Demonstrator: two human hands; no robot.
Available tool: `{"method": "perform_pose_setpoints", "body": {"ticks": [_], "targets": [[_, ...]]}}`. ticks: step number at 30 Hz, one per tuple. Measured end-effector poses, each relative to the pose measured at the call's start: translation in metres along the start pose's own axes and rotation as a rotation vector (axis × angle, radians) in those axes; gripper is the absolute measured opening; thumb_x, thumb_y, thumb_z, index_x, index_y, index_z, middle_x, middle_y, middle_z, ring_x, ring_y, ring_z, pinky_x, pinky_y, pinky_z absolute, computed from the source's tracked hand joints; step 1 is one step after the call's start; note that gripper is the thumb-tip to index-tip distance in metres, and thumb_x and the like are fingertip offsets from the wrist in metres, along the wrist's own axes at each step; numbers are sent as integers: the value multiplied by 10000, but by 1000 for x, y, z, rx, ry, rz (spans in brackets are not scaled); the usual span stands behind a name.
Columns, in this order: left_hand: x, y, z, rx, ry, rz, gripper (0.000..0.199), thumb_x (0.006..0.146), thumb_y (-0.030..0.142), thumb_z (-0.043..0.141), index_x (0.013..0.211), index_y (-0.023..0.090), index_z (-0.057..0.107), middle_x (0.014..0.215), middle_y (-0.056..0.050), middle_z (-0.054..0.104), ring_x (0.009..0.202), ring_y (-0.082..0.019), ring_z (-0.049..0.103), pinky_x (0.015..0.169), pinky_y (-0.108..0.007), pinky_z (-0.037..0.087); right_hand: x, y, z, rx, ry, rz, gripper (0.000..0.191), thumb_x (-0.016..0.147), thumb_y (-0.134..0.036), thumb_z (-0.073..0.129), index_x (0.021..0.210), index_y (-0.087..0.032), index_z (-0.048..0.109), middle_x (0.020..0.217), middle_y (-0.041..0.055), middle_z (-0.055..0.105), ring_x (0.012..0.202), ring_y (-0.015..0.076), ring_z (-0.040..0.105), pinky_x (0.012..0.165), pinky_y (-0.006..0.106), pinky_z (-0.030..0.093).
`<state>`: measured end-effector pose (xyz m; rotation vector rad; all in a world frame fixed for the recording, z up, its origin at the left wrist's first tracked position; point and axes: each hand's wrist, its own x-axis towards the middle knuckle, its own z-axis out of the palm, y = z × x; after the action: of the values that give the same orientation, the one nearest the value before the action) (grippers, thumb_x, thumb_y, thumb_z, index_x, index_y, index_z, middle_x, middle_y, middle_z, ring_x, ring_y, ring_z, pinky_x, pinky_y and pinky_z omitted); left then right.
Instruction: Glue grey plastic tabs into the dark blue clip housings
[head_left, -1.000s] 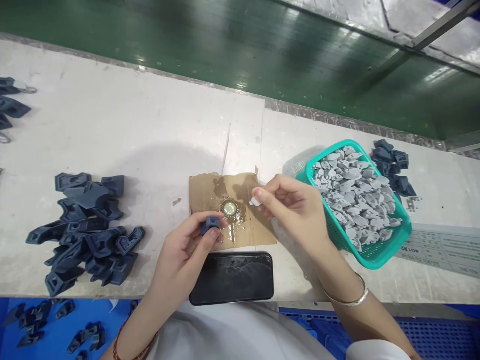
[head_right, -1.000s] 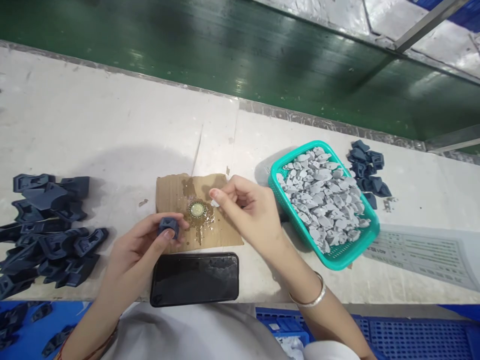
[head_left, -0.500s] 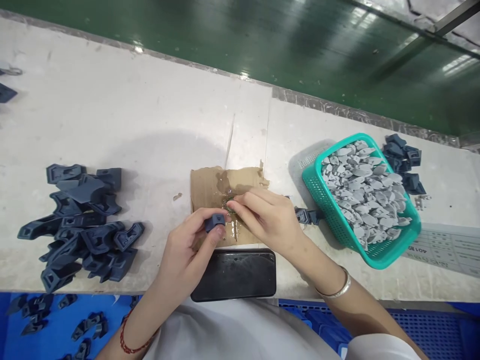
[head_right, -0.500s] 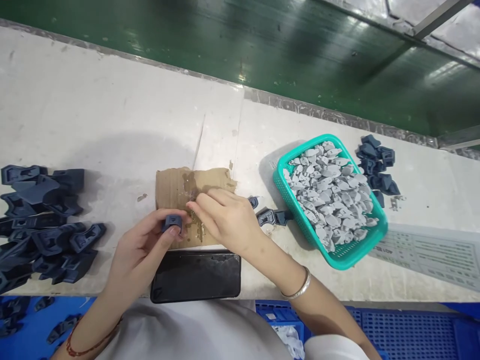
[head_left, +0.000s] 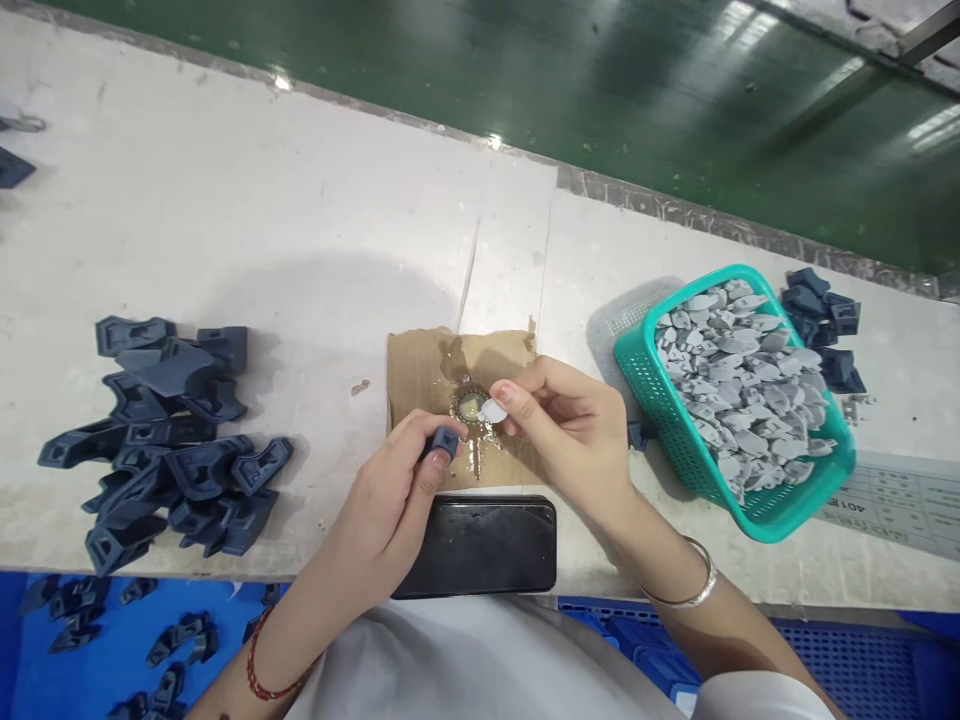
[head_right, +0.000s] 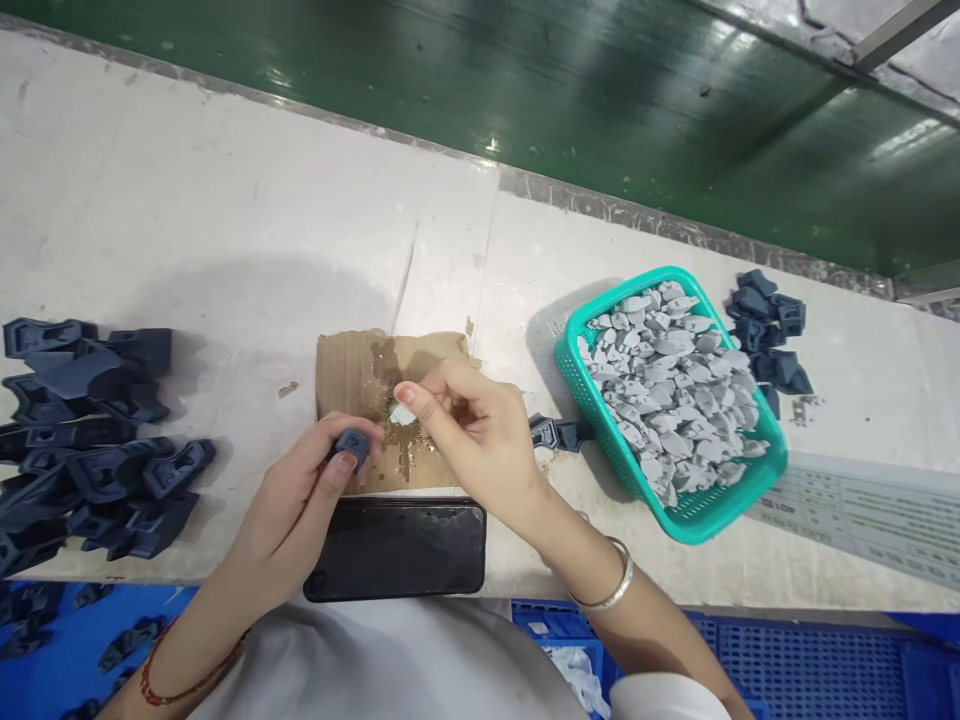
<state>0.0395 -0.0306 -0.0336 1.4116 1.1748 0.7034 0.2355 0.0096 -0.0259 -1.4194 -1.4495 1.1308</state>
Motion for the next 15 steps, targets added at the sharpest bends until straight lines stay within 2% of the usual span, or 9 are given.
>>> {"method": "perform_pose_setpoints", "body": {"ticks": [5,10,15], "targets": [[3,1,3,13,-42,46,266,1144,280,351,1173,230,611,953,9,578,824,-138,548,752,-259,420,-4,-8,5,157,-28,23,316,965,-356,740,703,-210,638,556,-40,616,493,91,509,495,239,407],[4,2,3,20,-40,37,271,1143,295,351,1116,223,611,921,2,588,800,-156,539,727,-282,405,-8,-12,9,135,-67,35,343,984,-386,712,701,-213,625,555,-29,662,452,82,503,443,221,388],[3,1,4,31,-38,38,280,1139,303,358,1125,233,629,926,-2,612,817,-167,555,740,-281,416,-8,-12,9,106,-100,-13,342,1001,-391,696,717,-216,623,546,-35,652,452,80,493,444,218,379]]}}
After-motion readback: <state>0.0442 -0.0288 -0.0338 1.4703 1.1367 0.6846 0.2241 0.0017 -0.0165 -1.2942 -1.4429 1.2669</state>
